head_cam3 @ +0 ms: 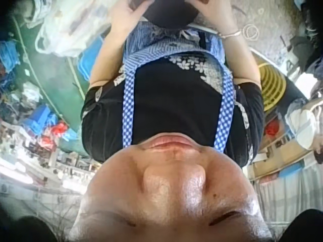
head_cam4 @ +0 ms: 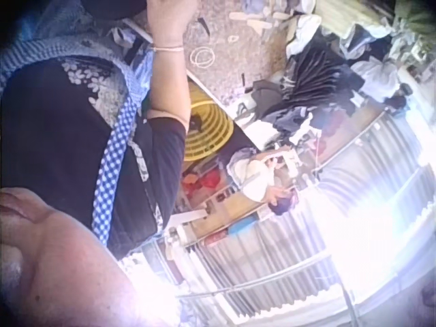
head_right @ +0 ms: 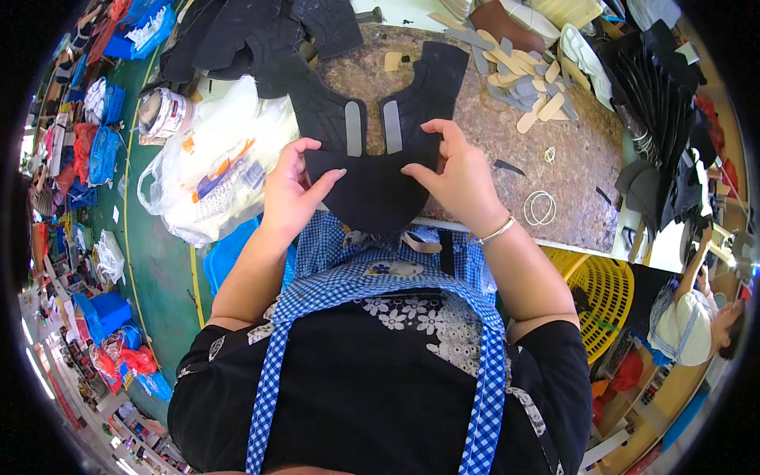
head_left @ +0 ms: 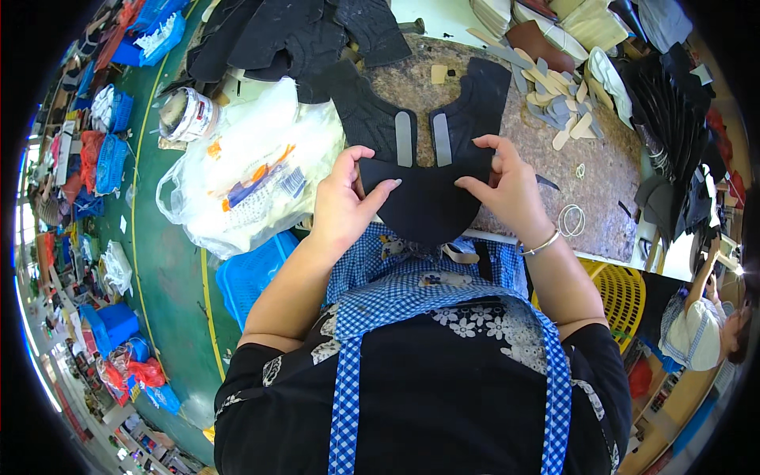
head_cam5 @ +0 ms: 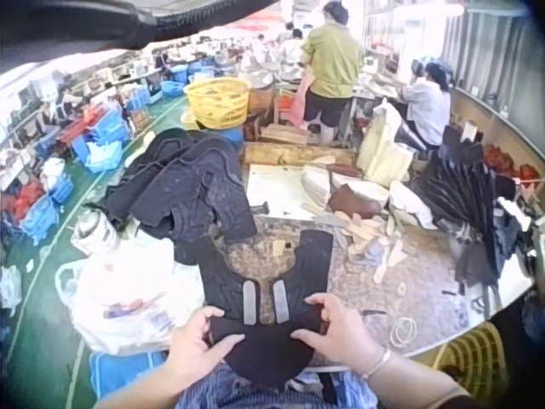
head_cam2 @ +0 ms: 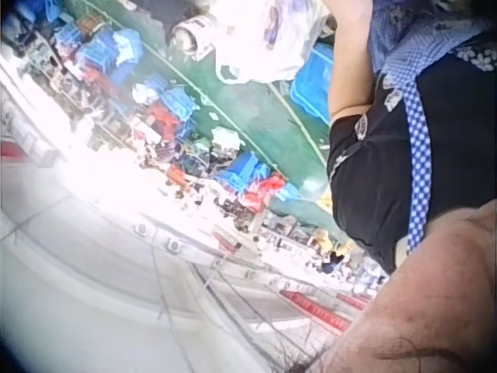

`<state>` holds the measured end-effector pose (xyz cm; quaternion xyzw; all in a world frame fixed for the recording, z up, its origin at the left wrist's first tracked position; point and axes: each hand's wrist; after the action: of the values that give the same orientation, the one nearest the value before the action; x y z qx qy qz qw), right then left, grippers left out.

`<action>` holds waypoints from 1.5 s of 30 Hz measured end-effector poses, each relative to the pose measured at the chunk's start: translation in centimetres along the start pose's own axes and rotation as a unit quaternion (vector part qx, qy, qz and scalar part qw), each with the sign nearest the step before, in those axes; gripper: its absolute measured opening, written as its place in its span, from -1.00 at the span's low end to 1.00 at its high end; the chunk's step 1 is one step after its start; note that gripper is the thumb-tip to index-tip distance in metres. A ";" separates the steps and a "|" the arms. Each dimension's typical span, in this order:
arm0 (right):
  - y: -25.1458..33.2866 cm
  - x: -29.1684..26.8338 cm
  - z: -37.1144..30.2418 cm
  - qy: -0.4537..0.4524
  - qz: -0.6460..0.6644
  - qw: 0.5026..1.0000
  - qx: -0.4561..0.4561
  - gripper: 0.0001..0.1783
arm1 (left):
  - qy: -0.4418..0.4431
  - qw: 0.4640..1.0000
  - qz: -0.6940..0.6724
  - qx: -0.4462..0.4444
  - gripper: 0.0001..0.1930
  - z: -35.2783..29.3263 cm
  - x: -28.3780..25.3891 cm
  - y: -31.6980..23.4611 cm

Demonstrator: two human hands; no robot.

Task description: The person attaches reinforcement strips, white padding, and patch components onto shoe uppers by hand, peeling off adhesive backings and pressing the pieces together on the workbench.

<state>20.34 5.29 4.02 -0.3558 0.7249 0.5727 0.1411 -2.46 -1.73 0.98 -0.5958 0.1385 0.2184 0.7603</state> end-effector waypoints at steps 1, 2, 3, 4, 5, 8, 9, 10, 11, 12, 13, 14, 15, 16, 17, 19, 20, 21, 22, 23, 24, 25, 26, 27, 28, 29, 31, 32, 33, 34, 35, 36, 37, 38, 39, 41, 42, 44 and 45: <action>-0.3 0.4 0.0 -0.020 0.007 1.000 -0.017 -0.43 | 0.001 1.000 0.016 -0.005 -0.54 0.1 0.1 0.1; -0.5 0.6 -0.1 -0.040 0.015 0.999 -0.034 -0.43 | 0.003 0.999 0.032 -0.009 -0.49 0.1 0.2 0.1; -0.4 0.7 0.0 -0.041 0.014 0.999 -0.034 -0.43 | 0.003 0.999 0.030 -0.009 -0.49 0.2 0.3 0.1; -0.5 0.7 0.1 -0.034 -0.021 0.999 -0.019 -0.42 | 0.012 0.998 0.066 -0.006 -0.49 0.3 0.5 0.0; -0.5 0.8 0.1 -0.026 -0.055 0.998 -0.005 -0.40 | 0.021 0.994 0.103 -0.003 -0.48 0.4 0.6 -0.2; -0.5 0.7 -0.2 -0.187 -0.166 0.956 -0.152 -0.41 | 0.021 0.975 0.220 -0.010 -0.47 0.4 0.5 -1.6; -1.0 0.5 -0.4 -0.190 -0.167 0.956 -0.151 -0.41 | 0.022 0.975 0.219 -0.008 -0.47 0.3 0.5 -1.5; -1.6 0.2 -0.7 -0.209 -0.200 0.932 -0.220 -0.41 | -0.015 0.965 0.219 0.143 -0.49 0.1 0.2 -1.2; -2.0 0.0 -1.1 -0.227 -0.232 0.902 -0.287 -0.41 | -0.052 0.931 0.213 0.291 -0.50 -0.2 0.1 -1.0; -2.1 0.2 -1.9 -0.227 -0.231 0.901 -0.287 -0.41 | -0.052 0.931 0.214 0.291 -0.50 -0.5 0.1 -1.2; -1.6 0.3 -3.3 -0.083 -0.242 0.904 -0.344 -0.41 | 0.085 0.928 0.171 0.321 -0.54 -1.0 0.1 -1.6; -1.4 0.3 -4.0 0.061 -0.246 0.884 -0.392 -0.42 | 0.220 0.904 0.125 0.343 -0.58 -1.2 0.1 -1.8; -2.3 0.0 -4.1 0.081 -0.266 0.889 -0.365 -0.36 | 0.201 0.898 0.150 0.362 -0.64 -1.7 0.5 -0.9; -2.6 -0.6 -3.9 0.080 -0.266 0.888 -0.365 -0.36 | 0.201 0.897 0.151 0.363 -0.64 -1.7 0.7 -0.5; -2.6 -1.3 -3.3 0.041 -0.297 0.893 -0.335 -0.33 | 0.187 0.899 0.143 0.369 -0.65 -1.5 0.7 -0.2; -1.7 -2.1 -2.7 -0.032 -0.304 0.894 -0.327 -0.39 | 0.172 0.899 0.136 0.379 -0.65 -0.9 0.7 -0.7; -1.2 -1.9 -2.7 -0.037 -0.306 0.893 -0.327 -0.39 | 0.156 0.923 0.084 0.340 -0.68 -0.4 0.7 -1.4; -0.6 -1.6 -2.7 0.000 -0.179 0.923 -0.340 -0.48 | 0.141 0.943 0.032 0.300 -0.71 0.1 0.6 -2.3; -0.2 -1.4 -2.8 0.034 -0.052 0.937 -0.344 -0.58 | 0.142 0.940 0.028 0.308 -0.71 0.7 0.5 -3.7; 0.8 -1.4 -3.4 0.035 0.055 0.947 -0.315 -0.75 | 0.136 0.956 -0.060 0.251 -0.77 1.0 0.1 -5.4; 1.4 -1.8 -3.5 0.031 0.053 0.947 -0.316 -0.75 | 0.130 0.961 -0.148 0.192 -0.81 1.2 -0.1 -6.8; 1.9 -2.2 -3.7 0.162 0.200 0.955 -0.145 -0.77 | 0.131 0.960 -0.172 0.180 -0.88 1.4 -0.3 -7.4; 2.2 -2.5 -3.9 0.280 0.335 0.899 0.033 -0.79 | 0.133 0.957 -0.176 0.188 -0.88 1.4 -0.3 -7.7; 2.4 -2.5 -4.0 0.347 0.456 0.812 0.109 -0.81 | 0.141 0.938 -0.314 0.042 -0.90 1.4 -0.2 -8.0; 2.7 -2.2 -4.2 0.336 0.455 0.818 0.104 -0.81 | 0.147 0.880 -0.438 -0.105 -0.91 1.3 -0.2 -8.1; 2.9 -2.4 -4.4 0.353 0.484 0.787 0.144 -0.81 | 0.147 0.868 -0.454 -0.142 -0.87 1.5 0.1 -8.4; 3.0 -2.7 -4.4 0.364 0.491 0.772 0.174 -0.81 | 0.130 0.894 -0.415 -0.108 -0.77 1.0 0.4 -6.8; 2.9 -3.3 -4.2 0.320 0.447 0.823 0.144 -0.77 | 0.136 0.949 -0.281 -0.044 -0.79 1.3 0.2 -6.1; 2.7 -5.4 -3.9 0.219 0.371 0.896 0.105 -0.76 | 0.054 0.987 -0.135 0.066 -0.85 1.3 0.0 -6.3; 2.8 -7.4 -3.5 0.111 0.285 0.950 0.071 -0.75 | -0.001 0.987 -0.162 -0.003 -0.93 1.6 -0.7 -6.6; 2.7 -9.4 -3.1 -0.051 0.314 0.947 0.030 -0.76 | -0.077 0.975 -0.206 0.015 -0.92 2.4 -1.0 -6.9; 2.5 -11.8 -2.9 -0.210 0.334 0.919 -0.014 -0.77 | -0.121 0.972 -0.199 0.040 -0.88 3.1 -1.6 -5.4; 2.8 -14.4 -3.2 -0.375 0.274 0.882 -0.083 -0.78 | -0.183 0.955 -0.228 0.055 -0.89 3.5 -2.0 -4.0; 1.8 -17.7 -3.1 -0.580 -0.008 0.803 -0.137 -0.75 | -0.189 0.954 -0.225 0.056 -0.89 3.4 -3.1 -2.5; 2.8 -19.6 -3.1 -0.683 -0.002 0.721 -0.116 -0.73 | -0.187 0.950 -0.250 0.015 -0.89 3.0 -4.4 -0.8; 2.6 -25.8 -2.7 -0.794 0.019 0.550 -0.259 -0.75 | -0.186 0.952 -0.238 -0.057 -0.86 2.5 -4.8 0.9; 2.2 -27.9 -2.7 -0.797 -0.116 0.534 -0.259 -0.79 | -0.177 0.955 -0.220 -0.087 -0.87 1.9 -4.6 1.4; 0.0 -33.0 -1.2 -0.760 -0.285 0.519 -0.268 -0.82 | -0.136 0.954 -0.232 -0.135 -0.87 1.6 -3.3 1.5; -1.9 -35.2 0.3 -0.740 -0.326 0.537 -0.240 -0.82 | -0.093 0.970 -0.199 -0.106 -0.88 1.7 -2.5 1.3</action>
<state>46.47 17.86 24.03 -0.0369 0.0319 0.6988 0.7137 -5.30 -0.25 1.50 -0.6655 -0.0780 0.1301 0.7308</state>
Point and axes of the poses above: each hand's wrist, its own z-axis towards the middle knuckle, its own x-axis out of the palm, y = z × x, and after that the axes turned 14 degrees about x, right-handed
